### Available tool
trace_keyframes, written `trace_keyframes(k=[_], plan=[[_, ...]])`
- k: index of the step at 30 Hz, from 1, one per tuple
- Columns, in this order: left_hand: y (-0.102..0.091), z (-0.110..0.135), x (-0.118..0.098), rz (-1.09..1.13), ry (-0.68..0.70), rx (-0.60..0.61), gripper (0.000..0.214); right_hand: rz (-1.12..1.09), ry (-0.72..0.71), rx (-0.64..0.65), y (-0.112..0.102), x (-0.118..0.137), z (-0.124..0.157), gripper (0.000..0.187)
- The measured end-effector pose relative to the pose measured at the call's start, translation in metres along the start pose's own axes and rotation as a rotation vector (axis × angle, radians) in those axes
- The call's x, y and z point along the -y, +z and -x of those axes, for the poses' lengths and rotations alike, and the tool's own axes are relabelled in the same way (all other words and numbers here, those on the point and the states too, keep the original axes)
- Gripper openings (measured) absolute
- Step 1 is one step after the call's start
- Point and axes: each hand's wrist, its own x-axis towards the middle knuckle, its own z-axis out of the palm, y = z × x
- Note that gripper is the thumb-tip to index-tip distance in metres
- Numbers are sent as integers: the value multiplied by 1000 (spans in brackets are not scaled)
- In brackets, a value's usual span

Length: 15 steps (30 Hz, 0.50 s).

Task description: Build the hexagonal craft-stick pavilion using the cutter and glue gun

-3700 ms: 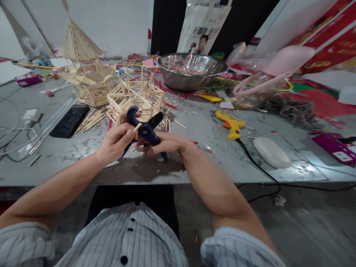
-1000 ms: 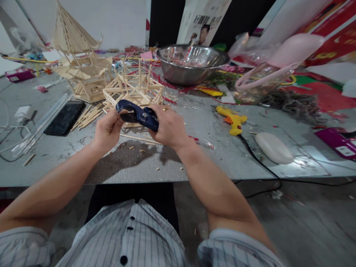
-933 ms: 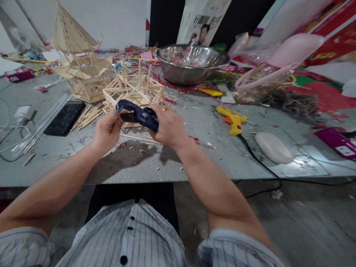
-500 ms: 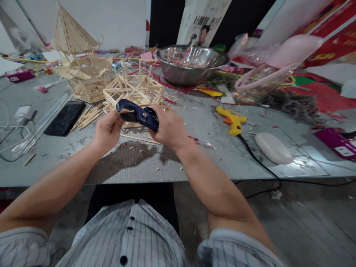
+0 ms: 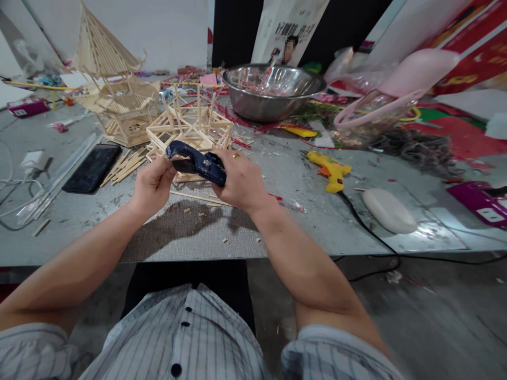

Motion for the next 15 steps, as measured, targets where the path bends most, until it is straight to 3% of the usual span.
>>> trace_keyframes(k=[15], plan=[[0,0,0,7,22,10,33,-33,8,1,0,0,0,54]])
